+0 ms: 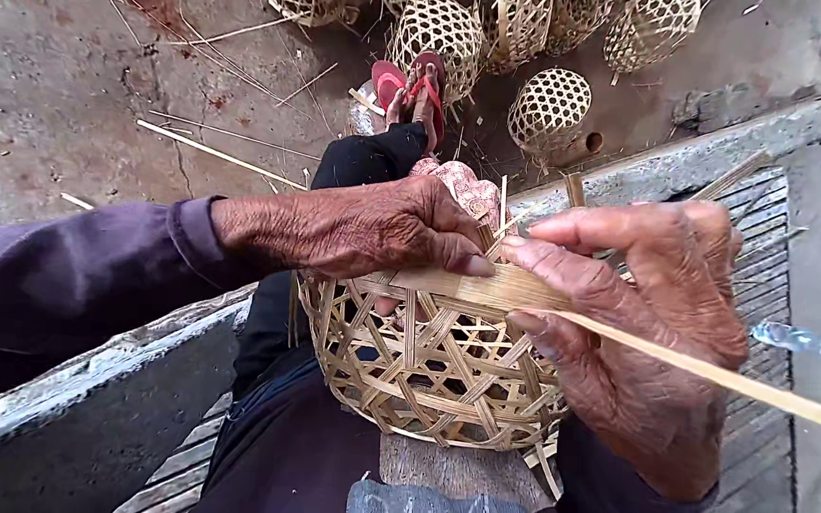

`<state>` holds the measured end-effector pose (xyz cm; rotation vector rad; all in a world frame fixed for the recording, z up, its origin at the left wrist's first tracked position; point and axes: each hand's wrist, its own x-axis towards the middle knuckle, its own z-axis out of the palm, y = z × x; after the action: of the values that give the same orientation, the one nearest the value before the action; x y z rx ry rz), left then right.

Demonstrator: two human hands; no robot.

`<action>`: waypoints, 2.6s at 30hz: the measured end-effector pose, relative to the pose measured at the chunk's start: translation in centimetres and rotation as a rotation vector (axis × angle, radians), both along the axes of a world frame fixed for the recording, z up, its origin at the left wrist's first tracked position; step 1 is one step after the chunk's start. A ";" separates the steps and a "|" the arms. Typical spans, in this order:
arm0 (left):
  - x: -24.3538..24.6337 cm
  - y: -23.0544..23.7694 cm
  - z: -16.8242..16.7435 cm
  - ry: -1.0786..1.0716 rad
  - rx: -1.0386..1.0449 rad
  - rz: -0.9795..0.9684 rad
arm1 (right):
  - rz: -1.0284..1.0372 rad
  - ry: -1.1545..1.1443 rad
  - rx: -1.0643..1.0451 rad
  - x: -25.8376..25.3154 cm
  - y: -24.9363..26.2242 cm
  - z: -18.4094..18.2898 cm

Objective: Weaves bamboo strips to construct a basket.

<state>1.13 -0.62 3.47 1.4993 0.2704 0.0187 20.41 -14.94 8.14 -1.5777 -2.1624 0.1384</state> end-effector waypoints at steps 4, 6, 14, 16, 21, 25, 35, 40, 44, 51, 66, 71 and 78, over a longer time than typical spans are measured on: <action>0.3 -0.1 0.2 -0.034 0.033 -0.019 | -0.223 -0.136 0.093 -0.9 -2.7 0.9; 0.3 -0.2 0.1 -0.061 0.051 0.004 | -0.274 -0.152 0.123 -1.0 -3.2 1.4; 1.0 -1.5 0.5 -0.106 0.096 -0.046 | -0.067 0.166 0.106 -1.7 -1.2 0.1; 1.0 -1.9 0.2 -0.093 0.119 -0.050 | -0.094 0.179 0.130 -1.6 -1.0 -0.5; 0.9 -2.9 -0.8 -0.232 0.306 -0.033 | -0.170 0.143 0.154 -1.9 -1.3 -0.8; 0.9 -3.2 -0.7 -0.362 0.364 -0.033 | -0.245 0.084 0.141 -2.0 -1.5 -0.5; 1.3 -3.3 0.7 -0.217 0.442 0.091 | -0.188 0.132 0.230 -1.8 -1.1 0.5; 1.2 -1.8 1.1 -0.341 0.462 0.182 | -0.342 0.444 0.388 1.1 -6.3 -1.4; 1.9 -2.5 1.3 -0.471 0.607 0.275 | -0.527 0.758 0.251 2.6 -7.5 -3.0; 3.0 -3.2 0.8 -0.425 0.689 0.225 | -0.600 0.551 0.307 2.3 -8.0 -3.1; 3.7 -3.6 1.9 -0.467 0.748 -0.067 | -0.213 0.601 0.237 -0.7 -4.1 1.0; 3.8 -3.3 0.3 -0.442 0.880 -0.001 | -0.165 0.703 0.226 -0.6 -2.8 -0.6; 3.3 -3.8 -1.7 -0.429 0.827 0.015 | -0.234 0.671 0.275 -1.9 -2.2 -2.4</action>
<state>4.40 -4.45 1.80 2.2577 -0.0973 0.5111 18.48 -17.16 5.72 -1.3584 -1.4082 0.2434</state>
